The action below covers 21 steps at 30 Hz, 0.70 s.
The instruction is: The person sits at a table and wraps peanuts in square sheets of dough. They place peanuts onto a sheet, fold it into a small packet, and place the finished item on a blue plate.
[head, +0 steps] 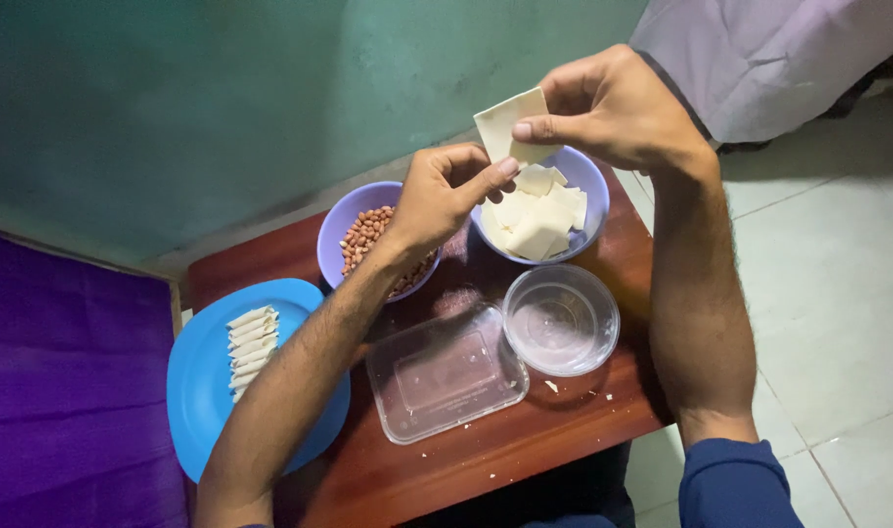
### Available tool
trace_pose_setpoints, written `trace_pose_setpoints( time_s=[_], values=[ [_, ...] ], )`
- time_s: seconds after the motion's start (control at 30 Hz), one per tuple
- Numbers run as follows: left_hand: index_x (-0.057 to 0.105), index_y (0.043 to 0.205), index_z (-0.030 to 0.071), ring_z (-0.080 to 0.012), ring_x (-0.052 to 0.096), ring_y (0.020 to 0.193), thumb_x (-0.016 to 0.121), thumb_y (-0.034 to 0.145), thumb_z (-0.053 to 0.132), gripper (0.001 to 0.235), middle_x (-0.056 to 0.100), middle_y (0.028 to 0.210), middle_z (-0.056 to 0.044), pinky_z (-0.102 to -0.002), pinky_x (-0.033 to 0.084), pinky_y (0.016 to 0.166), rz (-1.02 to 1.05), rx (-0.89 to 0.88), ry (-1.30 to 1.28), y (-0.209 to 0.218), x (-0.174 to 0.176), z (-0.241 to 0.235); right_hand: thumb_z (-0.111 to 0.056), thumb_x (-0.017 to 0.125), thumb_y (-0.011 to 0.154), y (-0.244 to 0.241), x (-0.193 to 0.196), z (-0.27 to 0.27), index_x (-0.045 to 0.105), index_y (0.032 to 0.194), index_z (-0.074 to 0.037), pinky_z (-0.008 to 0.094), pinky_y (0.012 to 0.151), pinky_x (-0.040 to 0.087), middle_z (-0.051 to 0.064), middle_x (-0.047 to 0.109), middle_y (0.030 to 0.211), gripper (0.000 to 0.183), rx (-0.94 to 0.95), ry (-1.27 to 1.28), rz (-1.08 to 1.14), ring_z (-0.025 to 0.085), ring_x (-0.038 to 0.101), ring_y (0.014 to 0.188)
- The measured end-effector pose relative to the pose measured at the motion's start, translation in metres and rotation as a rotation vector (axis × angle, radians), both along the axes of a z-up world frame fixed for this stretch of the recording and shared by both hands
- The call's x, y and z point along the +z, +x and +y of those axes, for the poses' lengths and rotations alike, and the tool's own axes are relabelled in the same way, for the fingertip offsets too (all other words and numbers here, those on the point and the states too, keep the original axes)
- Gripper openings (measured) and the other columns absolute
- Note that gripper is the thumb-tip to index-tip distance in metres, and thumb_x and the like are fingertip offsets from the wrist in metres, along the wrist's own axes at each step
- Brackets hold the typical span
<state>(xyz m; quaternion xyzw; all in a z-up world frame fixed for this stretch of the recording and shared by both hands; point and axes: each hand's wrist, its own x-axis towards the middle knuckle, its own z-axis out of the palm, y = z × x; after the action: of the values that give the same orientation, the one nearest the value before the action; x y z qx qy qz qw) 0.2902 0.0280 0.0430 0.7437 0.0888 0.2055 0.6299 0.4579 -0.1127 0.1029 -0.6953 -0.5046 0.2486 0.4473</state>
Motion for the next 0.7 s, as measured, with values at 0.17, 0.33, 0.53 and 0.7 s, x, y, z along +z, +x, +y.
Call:
trace_pose_setpoints(
  time_s=[0.17, 0.33, 0.53, 0.7],
  values=[
    [0.076, 0.085, 0.007, -0.0082, 0.064, 0.07, 0.074, 0.09, 0.031, 0.024, 0.075, 0.079, -0.002, -0.022, 0.053, 0.069, 0.043, 0.006, -0.042, -0.001, 0.004, -0.005, -0.013, 0.086, 0.089, 0.0, -0.005, 0.003, 0.069, 0.095, -0.005, 0.02, 0.058, 0.051, 0.004, 0.07, 0.076, 0.02, 0.036, 0.045, 0.076, 0.008, 0.064, 0.067],
    [0.078, 0.09, 0.005, -0.0085, 0.064, 0.071, 0.074, 0.089, 0.031, 0.026, 0.077, 0.082, -0.004, -0.022, 0.053, 0.07, 0.045, 0.01, -0.065, 0.001, 0.007, -0.008, -0.01, 0.086, 0.089, -0.004, -0.003, 0.006, 0.068, 0.093, -0.004, 0.019, 0.048, 0.047, 0.005, 0.067, 0.07, 0.019, 0.047, 0.059, 0.098, 0.01, 0.06, 0.056],
    [0.078, 0.096, 0.004, -0.0096, 0.063, 0.07, 0.078, 0.087, 0.026, 0.024, 0.076, 0.082, -0.006, -0.023, 0.052, 0.068, 0.022, 0.028, -0.178, 0.005, -0.003, -0.008, -0.01, 0.086, 0.089, -0.004, -0.008, 0.007, 0.069, 0.094, -0.004, 0.018, 0.057, 0.05, 0.003, 0.07, 0.077, 0.019, 0.061, 0.085, 0.105, 0.006, 0.064, 0.067],
    [0.078, 0.088, 0.005, -0.008, 0.065, 0.072, 0.08, 0.084, 0.027, 0.022, 0.079, 0.084, -0.004, -0.022, 0.052, 0.07, 0.019, 0.067, -0.222, 0.009, -0.004, -0.009, -0.013, 0.09, 0.088, -0.003, -0.013, 0.012, 0.07, 0.089, -0.007, 0.017, 0.056, 0.046, 0.0, 0.069, 0.077, 0.021, 0.005, 0.113, 0.019, 0.004, 0.06, 0.066]
  ],
)
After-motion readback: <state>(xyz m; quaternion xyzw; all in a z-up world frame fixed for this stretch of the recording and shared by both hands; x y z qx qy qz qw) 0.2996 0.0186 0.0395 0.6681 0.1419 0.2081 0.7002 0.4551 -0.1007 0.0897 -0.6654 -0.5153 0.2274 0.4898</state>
